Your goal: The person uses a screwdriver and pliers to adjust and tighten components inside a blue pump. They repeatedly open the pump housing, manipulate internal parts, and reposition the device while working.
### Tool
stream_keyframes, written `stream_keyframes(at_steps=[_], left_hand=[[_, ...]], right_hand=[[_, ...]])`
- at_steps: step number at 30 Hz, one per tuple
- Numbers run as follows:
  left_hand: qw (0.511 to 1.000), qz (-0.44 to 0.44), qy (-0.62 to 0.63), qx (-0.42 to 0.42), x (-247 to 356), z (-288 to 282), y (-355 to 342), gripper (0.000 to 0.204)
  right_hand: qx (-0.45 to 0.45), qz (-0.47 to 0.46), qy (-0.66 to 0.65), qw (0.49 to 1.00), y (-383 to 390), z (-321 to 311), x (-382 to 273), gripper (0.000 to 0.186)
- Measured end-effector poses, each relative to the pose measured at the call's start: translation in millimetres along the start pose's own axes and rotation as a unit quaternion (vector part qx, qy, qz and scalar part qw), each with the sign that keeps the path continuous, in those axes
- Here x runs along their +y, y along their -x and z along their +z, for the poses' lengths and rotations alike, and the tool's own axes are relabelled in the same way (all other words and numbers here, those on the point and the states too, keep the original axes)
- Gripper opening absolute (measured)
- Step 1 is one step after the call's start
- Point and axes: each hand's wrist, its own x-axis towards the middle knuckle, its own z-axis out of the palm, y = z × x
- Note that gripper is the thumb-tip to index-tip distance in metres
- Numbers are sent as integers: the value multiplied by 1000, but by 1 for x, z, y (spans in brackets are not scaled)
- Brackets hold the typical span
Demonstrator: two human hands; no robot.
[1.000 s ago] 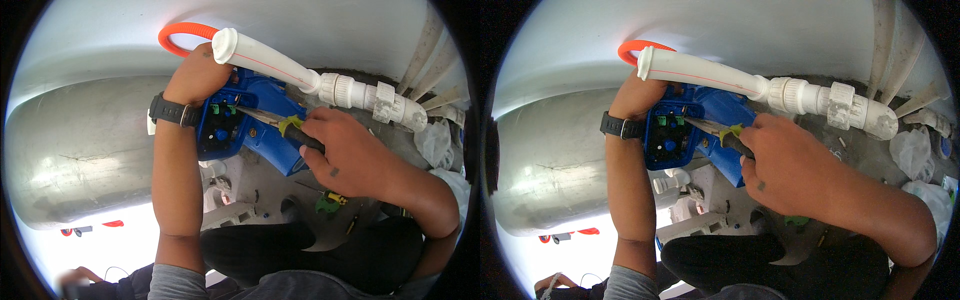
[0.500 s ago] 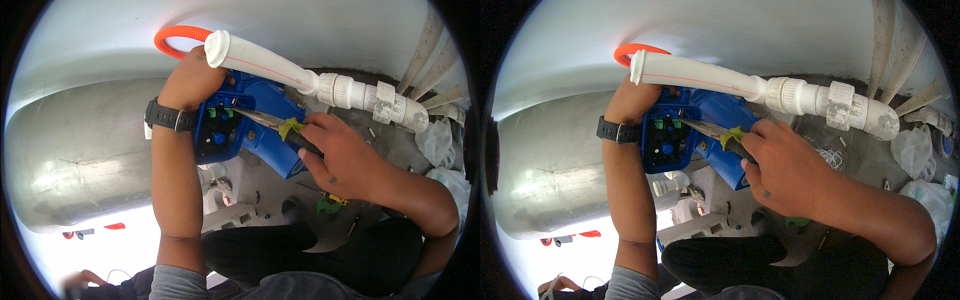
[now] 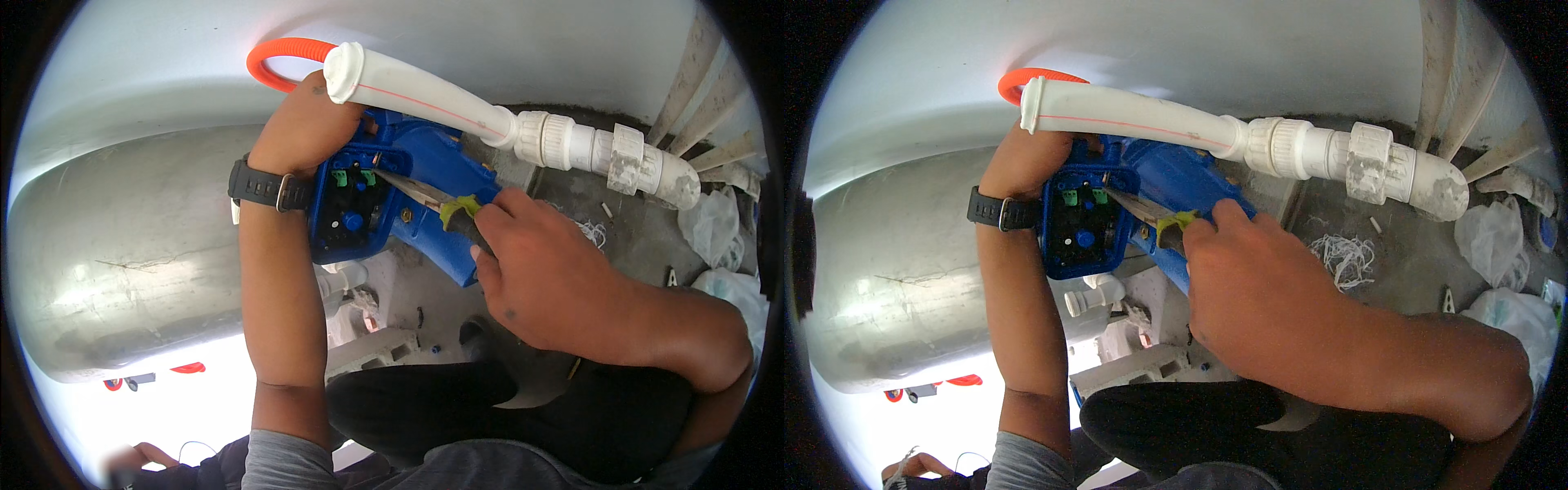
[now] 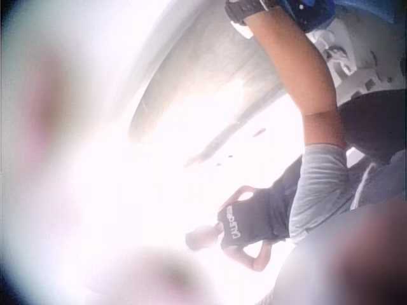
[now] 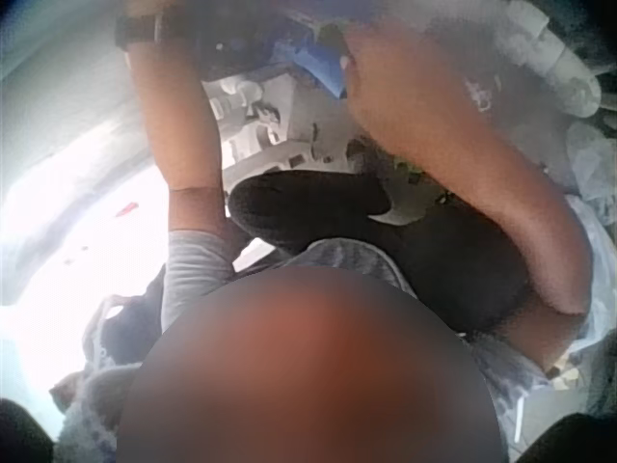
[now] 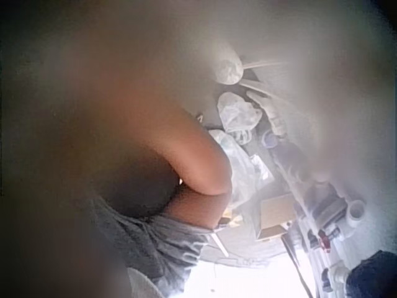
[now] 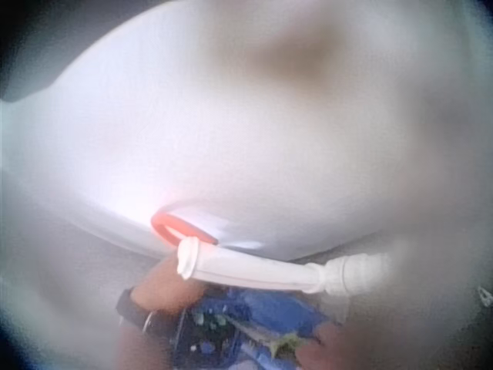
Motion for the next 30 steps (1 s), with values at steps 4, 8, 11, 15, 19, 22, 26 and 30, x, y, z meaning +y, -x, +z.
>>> stream_keyframes(at_steps=[4,8,11,15,19,22,26,30], left_hand=[[999,-13,-48,-23,0,-4,-2,31],[999,-16,-17,-23,0,-4,-3,31],[1000,-18,-1,-15,0,-2,-1,30],[999,-28,-14,-6,2,-2,-1,27],[999,-10,-38,-9,3,-1,-2,25],[1000,-18,-18,10,4,1,0,23],[999,-26,-13,12,5,0,1,23],[999,-26,-29,5,4,-2,0,24]], right_hand=[[-4,-24,0,1000,0,-3,-3,21],[-1,15,-44,999,-2,-2,-4,20],[-23,36,-56,998,-6,-7,-6,23],[-75,43,-82,993,-15,-27,-2,27],[-120,68,-104,985,-19,-43,-1,30],[-104,16,-72,992,-17,-40,-5,31],[-118,-36,-38,992,-18,-39,-6,32],[-120,50,-55,990,-24,-45,-6,30]])
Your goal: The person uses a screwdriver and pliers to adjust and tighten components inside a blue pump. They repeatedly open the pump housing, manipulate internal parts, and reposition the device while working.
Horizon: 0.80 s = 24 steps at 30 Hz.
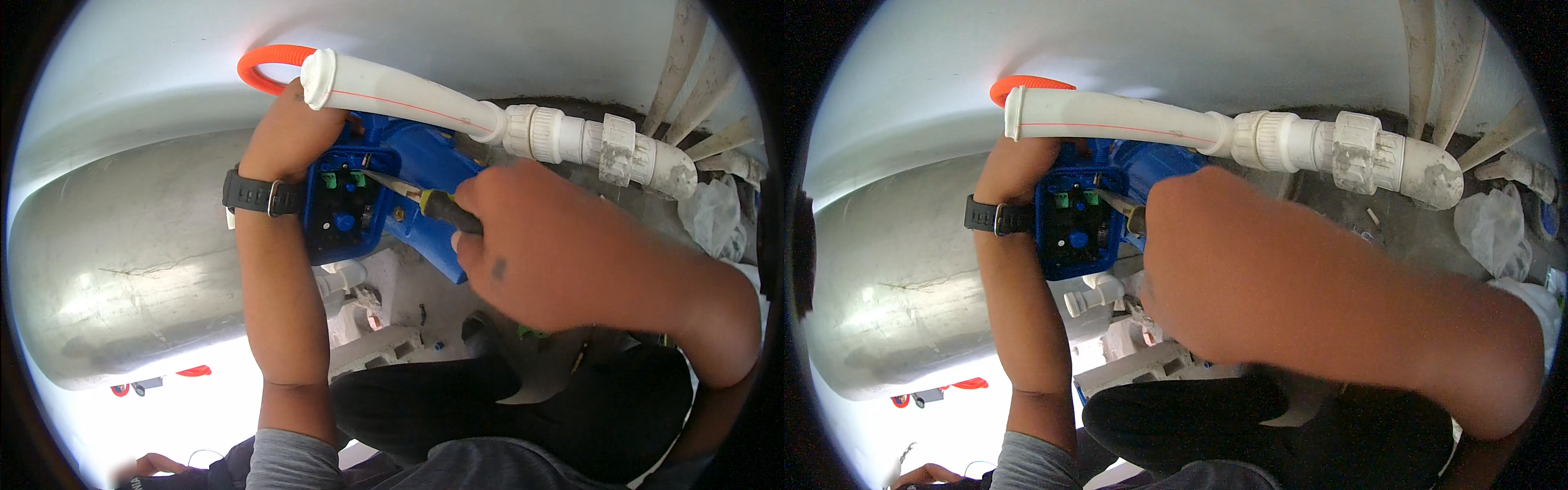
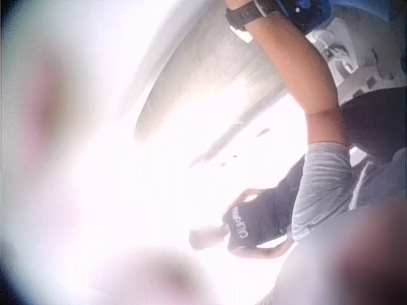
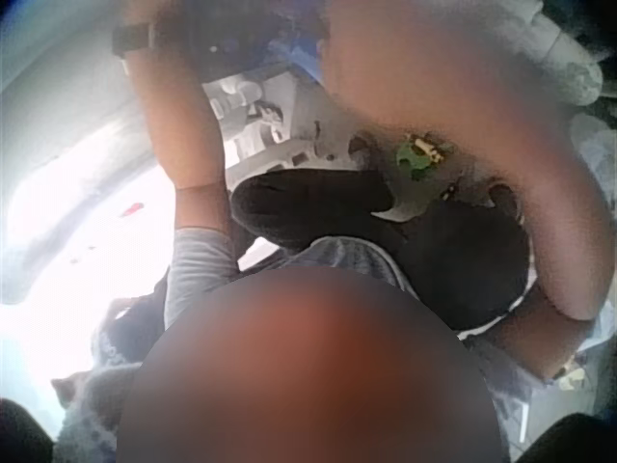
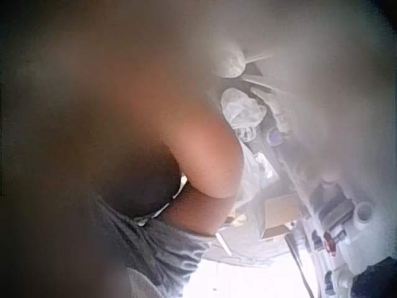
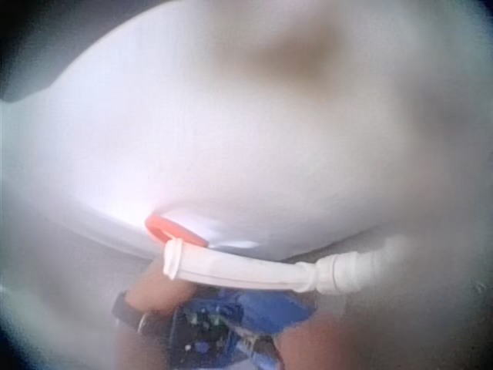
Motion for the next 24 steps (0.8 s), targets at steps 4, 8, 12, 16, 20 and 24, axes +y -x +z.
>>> stream_keyframes(at_steps=[4,8,12,16,20,24], left_hand=[[997,52,-52,14,-2,1,0,23],[999,43,-28,17,-1,2,1,23],[996,68,-54,33,-2,3,2,22],[998,47,7,35,-3,4,2,21],[995,79,-58,14,-1,0,2,22],[995,65,-50,49,0,4,7,22]], right_hand=[[-6,-33,20,999,0,-6,0,30],[19,-140,86,986,5,-2,-3,29],[24,-62,41,997,5,-2,0,28],[74,-206,149,964,5,0,8,27],[0,-178,159,971,2,1,14,26],[21,-194,164,967,4,-2,9,27]])
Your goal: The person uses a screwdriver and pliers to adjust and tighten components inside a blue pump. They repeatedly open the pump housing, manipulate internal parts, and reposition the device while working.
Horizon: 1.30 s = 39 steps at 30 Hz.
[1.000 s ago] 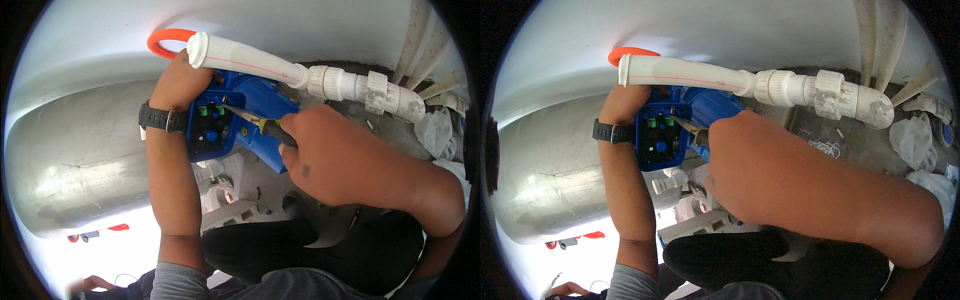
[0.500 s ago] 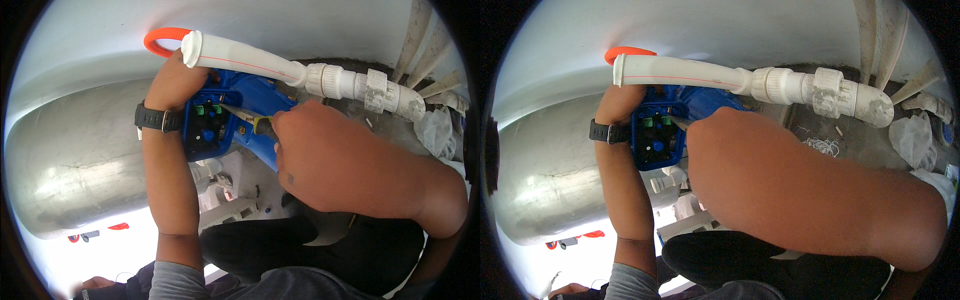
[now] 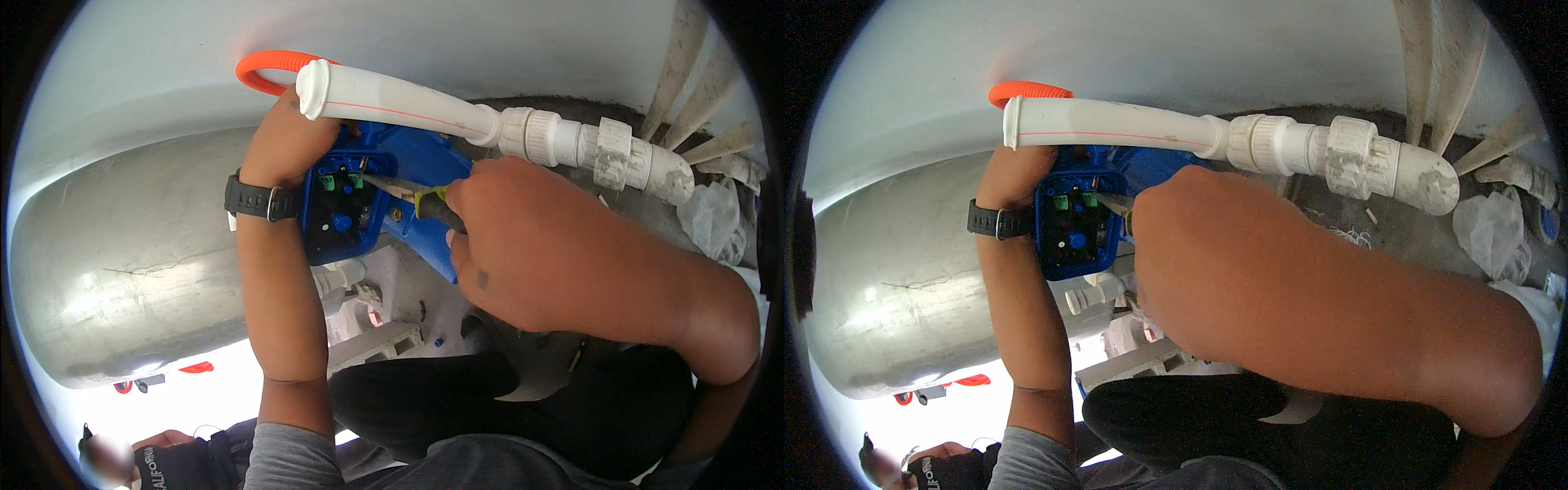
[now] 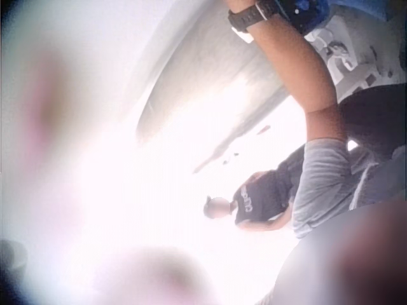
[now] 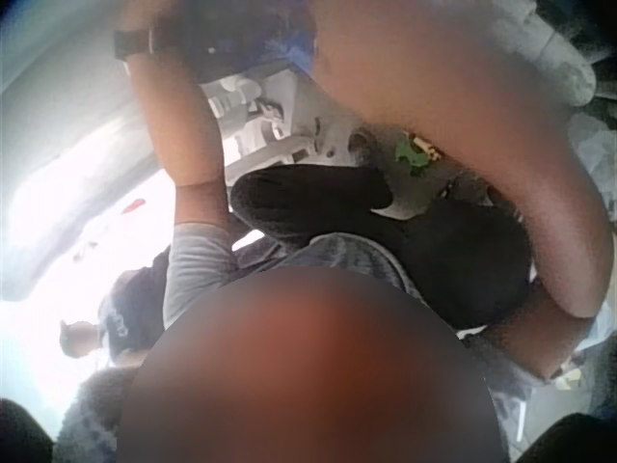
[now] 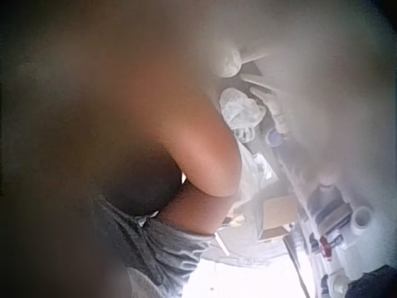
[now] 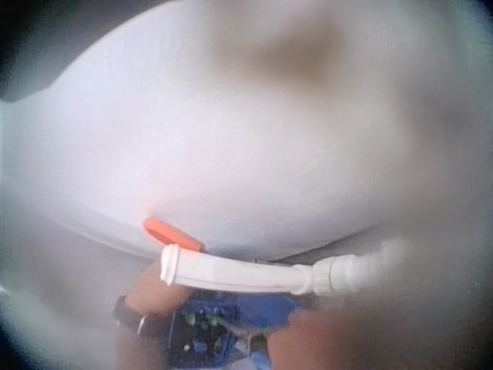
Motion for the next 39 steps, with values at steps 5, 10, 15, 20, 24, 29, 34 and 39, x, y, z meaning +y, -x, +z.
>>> stream_keyframes(at_steps=[5,10,15,20,24,29,34,39], left_hand=[[1000,-1,-12,-19,0,-1,-4,23],[1000,-15,13,-20,-1,-2,-2,23],[1000,-10,11,-9,-2,-1,-2,22],[996,44,-71,-1,0,-2,-3,19],[998,44,-38,0,1,-2,-2,18],[1000,11,-10,-4,1,-2,-1,20],[999,12,-48,-14,2,-2,-1,24],[999,-14,-40,-7,0,-3,-1,27]], right_hand=[[-26,132,-106,985,-5,-12,-3,29],[-35,174,-141,974,-12,-21,0,30],[-50,185,-138,972,-16,-19,0,31],[9,20,-56,998,-8,-6,7,30],[54,-79,15,995,3,3,7,30],[44,-70,46,995,9,5,6,29],[12,27,-7,1000,2,5,8,27],[-19,145,-126,981,-1,-3,8,25]])
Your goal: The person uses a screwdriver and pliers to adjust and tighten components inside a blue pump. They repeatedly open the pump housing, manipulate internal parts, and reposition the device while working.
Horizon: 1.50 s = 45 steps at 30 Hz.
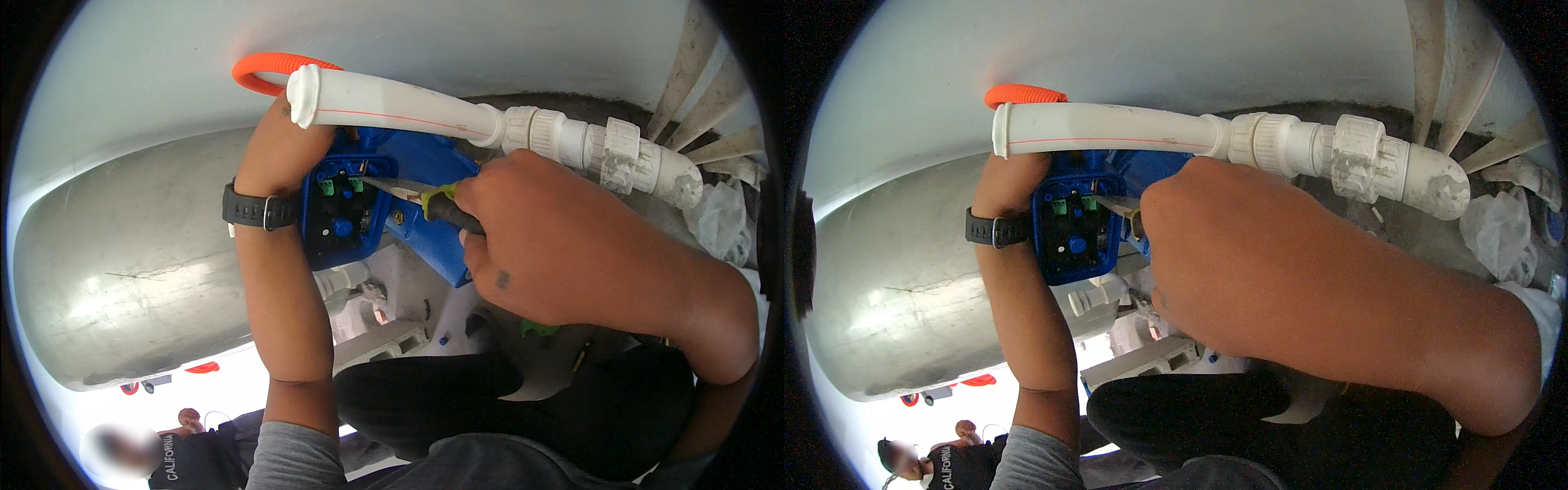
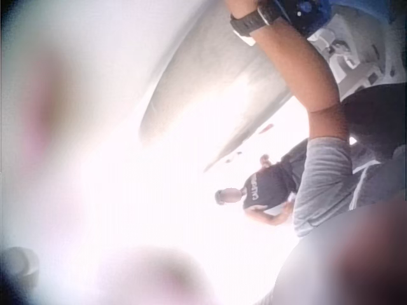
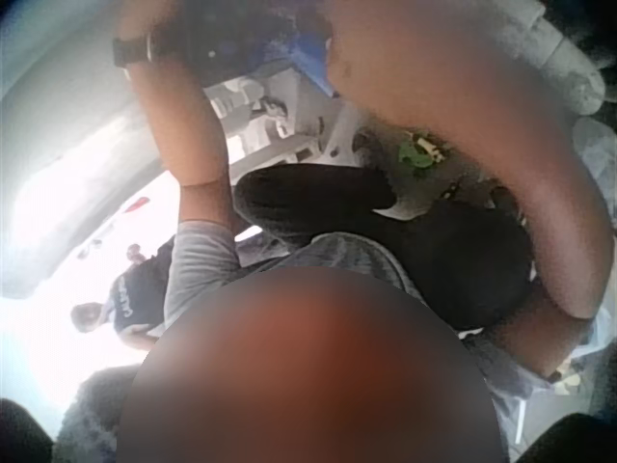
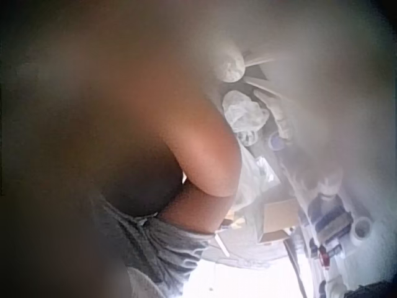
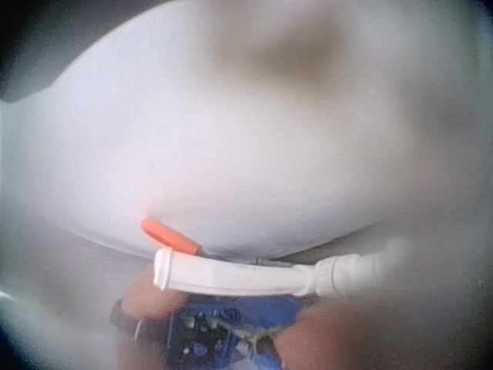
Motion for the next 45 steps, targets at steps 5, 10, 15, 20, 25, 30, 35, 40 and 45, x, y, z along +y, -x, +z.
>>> stream_keyframes(at_steps=[5,10,15,20,25,30,35,40,45], left_hand=[[999,31,0,12,-10,1,-2,29],[999,34,-24,0,-16,0,-3,29],[1000,-1,21,5,-14,0,-3,28],[998,31,-47,11,-11,-2,0,28],[998,60,-30,2,-12,-3,-1,29],[999,-7,-30,11,-13,-1,-1,30],[999,-30,9,-12,-11,-1,-4,30],[998,-24,-52,7,-11,0,-7,31],[986,-98,131,-17,-14,3,-14,31]], right_hand=[[50,-72,10,996,0,0,-2,24],[51,-123,52,990,2,7,-3,20],[75,-174,54,980,3,5,7,18],[92,-188,83,974,10,3,12,20],[127,-128,75,981,12,7,10,23],[50,35,-40,997,6,-4,16,24],[35,29,-43,998,4,-6,18,23],[55,-8,-18,998,4,-5,17,23],[19,54,-40,998,4,-12,2,21]])
